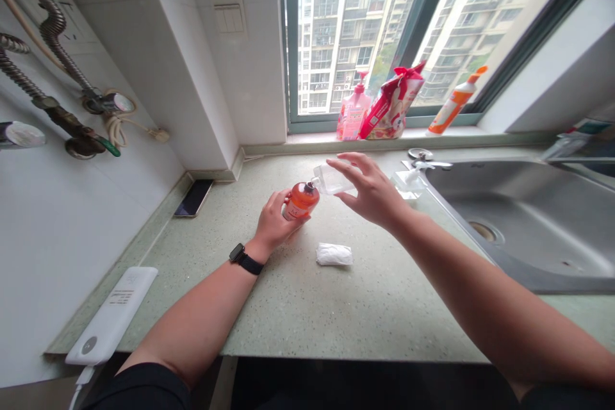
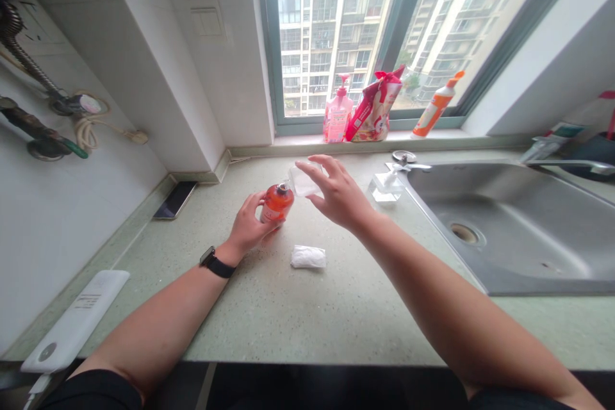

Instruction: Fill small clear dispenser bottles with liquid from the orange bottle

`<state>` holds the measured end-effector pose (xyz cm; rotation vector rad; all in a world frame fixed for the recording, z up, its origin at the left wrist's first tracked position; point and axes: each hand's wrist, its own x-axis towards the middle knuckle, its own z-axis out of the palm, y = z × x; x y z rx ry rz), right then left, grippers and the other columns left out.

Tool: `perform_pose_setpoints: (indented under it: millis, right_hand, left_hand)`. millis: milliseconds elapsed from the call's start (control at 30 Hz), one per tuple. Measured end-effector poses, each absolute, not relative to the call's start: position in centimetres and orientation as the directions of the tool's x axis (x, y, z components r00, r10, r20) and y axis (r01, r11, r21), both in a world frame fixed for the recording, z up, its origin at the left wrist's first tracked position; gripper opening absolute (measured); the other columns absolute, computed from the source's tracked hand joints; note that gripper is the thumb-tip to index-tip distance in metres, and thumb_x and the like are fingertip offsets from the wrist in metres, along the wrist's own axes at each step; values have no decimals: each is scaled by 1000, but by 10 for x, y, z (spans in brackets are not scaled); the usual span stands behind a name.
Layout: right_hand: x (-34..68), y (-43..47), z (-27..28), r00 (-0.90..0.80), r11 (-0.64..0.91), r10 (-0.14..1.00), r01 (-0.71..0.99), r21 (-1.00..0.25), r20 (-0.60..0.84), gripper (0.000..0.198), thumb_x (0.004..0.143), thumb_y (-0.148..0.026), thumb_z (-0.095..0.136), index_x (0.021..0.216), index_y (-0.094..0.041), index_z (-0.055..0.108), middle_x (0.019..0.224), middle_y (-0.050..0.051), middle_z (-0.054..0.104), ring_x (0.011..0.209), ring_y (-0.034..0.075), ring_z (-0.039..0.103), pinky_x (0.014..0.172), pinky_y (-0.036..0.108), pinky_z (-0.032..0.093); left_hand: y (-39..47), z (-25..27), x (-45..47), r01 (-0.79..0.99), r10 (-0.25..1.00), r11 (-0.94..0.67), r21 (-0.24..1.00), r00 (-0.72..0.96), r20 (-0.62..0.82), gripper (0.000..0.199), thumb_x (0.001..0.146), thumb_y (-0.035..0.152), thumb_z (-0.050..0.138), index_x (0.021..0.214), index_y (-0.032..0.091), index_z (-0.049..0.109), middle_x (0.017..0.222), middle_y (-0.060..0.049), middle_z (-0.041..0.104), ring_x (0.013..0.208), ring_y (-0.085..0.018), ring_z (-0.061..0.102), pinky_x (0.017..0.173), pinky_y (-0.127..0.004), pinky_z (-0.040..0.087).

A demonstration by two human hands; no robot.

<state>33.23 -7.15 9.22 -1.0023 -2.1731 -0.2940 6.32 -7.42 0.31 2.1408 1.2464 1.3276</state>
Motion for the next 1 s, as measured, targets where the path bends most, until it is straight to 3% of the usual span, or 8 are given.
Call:
perform_pose_setpoints:
  millis: [67,200,367,533,633,867,1000]
  right_hand:
    - [332,-71,92,-427,661,590,743,-106,685,78,90,-20,74,162,-32,46,144,14,61,131,36,63,110,59,58]
    - [334,-69,90,-343,584,709,776,-238,616,74,86,-23,78,155,-33,53,149,13,59,121,37,70,96,57,66]
    - [346,-66,70,-150,484,846,621,-617,512,70,82,-46,85,145,-30,58,147,14,58,105,31,78,83,48,70]
    - [352,-65,34,17,190,976,417,-889,216,84,73,-63,88,141,-27,54,146,17,62,81,24,77,78,50,69]
    - [350,-64,15,0,79,997,318,-945,83,86,71,-60,89,141,-25,52,145,17,63,83,24,77,81,50,69]
    - [343,-61,-8,-70,-13,997,131,-991,-23,77,65,-40,94,130,-30,54,154,12,53,101,25,77,98,52,65]
    - [339,-64,-9,-122,-72,990,-6,-997,-71,77,67,-37,95,132,-34,53,141,8,59,105,24,75,100,50,65]
  left_hand:
    - [-74,3,63,509,808,-565,649,183,560,70,84,59,84,139,22,61,128,-12,70,109,-27,71,100,-43,59]
    - [-74,1,63,512,809,-563,649,178,561,70,85,58,85,139,22,61,129,-12,70,109,-28,71,99,-44,60]
    - [-74,-1,64,507,820,-549,664,172,547,71,83,55,87,140,22,61,129,-12,70,109,-28,72,99,-45,60]
    - [-74,-2,65,479,829,-543,690,172,532,70,82,53,89,139,22,62,131,-12,70,113,-29,71,101,-46,60]
    - [-74,-1,66,452,842,-528,719,173,511,71,80,52,90,138,22,62,132,-13,69,113,-29,71,101,-46,60]
    - [-75,-1,68,345,872,-489,801,210,442,71,77,47,92,137,21,63,135,-12,71,117,-29,71,105,-47,58]
    - [-76,1,70,207,868,-460,863,309,389,71,78,47,92,138,23,64,136,-12,73,121,-30,71,112,-49,54]
